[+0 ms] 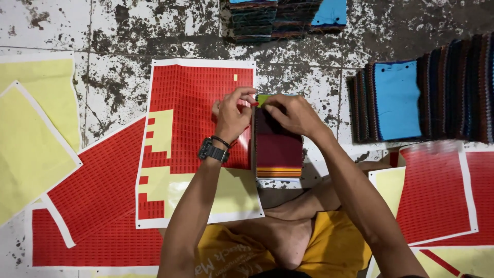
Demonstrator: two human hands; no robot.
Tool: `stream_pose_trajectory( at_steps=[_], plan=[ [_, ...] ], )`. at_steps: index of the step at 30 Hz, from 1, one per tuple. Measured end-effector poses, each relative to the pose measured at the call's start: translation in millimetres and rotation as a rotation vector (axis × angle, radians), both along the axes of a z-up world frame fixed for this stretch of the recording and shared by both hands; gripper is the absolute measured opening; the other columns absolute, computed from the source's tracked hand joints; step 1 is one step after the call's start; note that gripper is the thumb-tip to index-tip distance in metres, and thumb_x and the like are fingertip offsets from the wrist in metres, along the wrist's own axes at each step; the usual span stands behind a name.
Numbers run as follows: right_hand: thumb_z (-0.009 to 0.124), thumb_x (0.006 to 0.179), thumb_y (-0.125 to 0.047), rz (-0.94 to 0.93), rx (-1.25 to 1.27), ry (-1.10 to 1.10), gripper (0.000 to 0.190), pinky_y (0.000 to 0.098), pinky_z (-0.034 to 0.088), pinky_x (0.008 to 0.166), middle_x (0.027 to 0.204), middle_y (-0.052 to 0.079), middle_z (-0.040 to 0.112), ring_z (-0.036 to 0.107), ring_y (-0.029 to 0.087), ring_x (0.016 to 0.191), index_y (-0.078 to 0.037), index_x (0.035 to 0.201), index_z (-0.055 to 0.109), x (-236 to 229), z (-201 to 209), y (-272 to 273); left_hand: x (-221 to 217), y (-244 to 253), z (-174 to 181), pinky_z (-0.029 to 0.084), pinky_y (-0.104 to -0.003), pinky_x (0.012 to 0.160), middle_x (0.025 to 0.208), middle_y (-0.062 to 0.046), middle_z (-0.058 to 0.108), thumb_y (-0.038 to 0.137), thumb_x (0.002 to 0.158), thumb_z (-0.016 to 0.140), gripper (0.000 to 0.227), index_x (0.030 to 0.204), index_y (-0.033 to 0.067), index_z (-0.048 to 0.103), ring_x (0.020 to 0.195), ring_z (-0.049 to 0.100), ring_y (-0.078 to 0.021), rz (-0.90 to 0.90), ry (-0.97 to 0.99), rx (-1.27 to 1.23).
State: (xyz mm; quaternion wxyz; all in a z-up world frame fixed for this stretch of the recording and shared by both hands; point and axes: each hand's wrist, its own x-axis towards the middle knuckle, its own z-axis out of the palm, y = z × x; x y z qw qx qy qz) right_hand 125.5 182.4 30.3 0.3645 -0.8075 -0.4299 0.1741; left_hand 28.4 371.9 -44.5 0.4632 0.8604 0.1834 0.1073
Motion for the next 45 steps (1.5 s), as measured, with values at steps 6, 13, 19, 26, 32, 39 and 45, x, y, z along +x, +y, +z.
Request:
stream_pose_trajectory(
  at_steps=[6, 13, 19, 26, 32, 39, 45],
  plan=[
    [0.070, 0.094, -0.014, -0.027, 0.050, 0.077, 0.010, 0.0446, 0.057, 0.068, 0.080, 0.016, 0.076, 0.074, 0.036, 0.078, -0.009, 0.102, 0.075, 8.2, -25.0, 5.0, 1.4, -8.4, 11.0, 0.018, -0.071, 0.106, 0.094, 0.018, 0.069, 0.006, 0.074, 0.056, 0.060, 0.124, 0.0391, 0.062, 0.114, 0.057, -0.0177, -0.060, 0.003, 0.003],
    [0.070, 0.095, -0.015, -0.117, 0.081, 0.107, 0.008, 0.0402, 0.055, 0.064, 0.077, 0.012, 0.075, 0.073, 0.029, 0.075, -0.011, 0.099, 0.075, 22.1, -54.6, 3.9, 0.6, -3.5, 23.0, 0.012, -0.078, 0.105, 0.146, 0.001, 0.052, 0.006, 0.074, 0.064, 0.075, 0.144, 0.0307, 0.050, 0.134, 0.047, -0.0312, -0.005, -0.049, 0.054],
    [0.068, 0.097, -0.012, -0.093, -0.003, 0.211, 0.009, 0.0355, 0.056, 0.059, 0.070, 0.010, 0.074, 0.070, 0.022, 0.056, -0.008, 0.095, 0.076, 33.4, -66.6, 9.9, -4.8, -0.7, 2.4, 0.012, -0.071, 0.104, 0.130, -0.001, 0.055, 0.005, 0.084, 0.060, 0.044, 0.117, 0.0315, 0.068, 0.134, 0.043, -0.0275, -0.081, -0.175, 0.665],
    [0.070, 0.092, -0.021, -0.128, -0.197, 0.064, 0.011, 0.0415, 0.057, 0.066, 0.074, 0.009, 0.076, 0.075, 0.031, 0.073, -0.012, 0.093, 0.077, 31.9, -58.8, 18.3, 1.0, -7.1, -15.7, 0.015, -0.073, 0.104, 0.129, -0.003, 0.056, 0.012, 0.100, 0.053, 0.028, 0.112, 0.0317, 0.068, 0.133, 0.046, -0.0283, -0.116, -0.247, 0.855],
    [0.086, 0.080, -0.021, -0.129, -0.212, -0.331, 0.028, 0.0512, 0.060, 0.077, 0.099, 0.011, 0.066, 0.069, 0.040, 0.096, -0.012, 0.103, 0.074, 50.7, -89.5, 7.9, -0.7, -9.6, -15.1, 0.014, -0.074, 0.105, 0.129, -0.003, 0.056, 0.012, 0.099, 0.053, 0.031, 0.116, 0.0329, 0.068, 0.134, 0.047, -0.0291, -0.090, -0.218, 0.808],
    [0.071, 0.099, -0.027, -0.064, 0.194, -0.907, 0.022, 0.0345, 0.053, 0.071, 0.083, -0.004, 0.069, 0.068, 0.021, 0.077, -0.021, 0.078, 0.071, 45.0, -102.8, -1.6, -0.3, -6.0, -10.4, 0.023, -0.054, 0.109, 0.131, 0.002, 0.054, -0.002, 0.079, 0.053, 0.058, 0.130, 0.0241, 0.062, 0.128, 0.056, -0.0202, 0.036, -0.283, 0.194],
    [0.082, 0.079, -0.009, 0.109, 0.144, -0.621, 0.010, 0.0430, 0.058, 0.073, 0.086, 0.008, 0.072, 0.070, 0.031, 0.084, -0.010, 0.082, 0.073, 34.9, -114.6, -16.8, -4.8, 2.5, 15.5, 0.059, -0.034, 0.066, 0.123, -0.018, 0.057, -0.017, 0.074, 0.045, 0.065, 0.130, 0.0101, 0.061, 0.090, 0.077, -0.0348, -0.003, -0.431, -0.277]
  ],
)
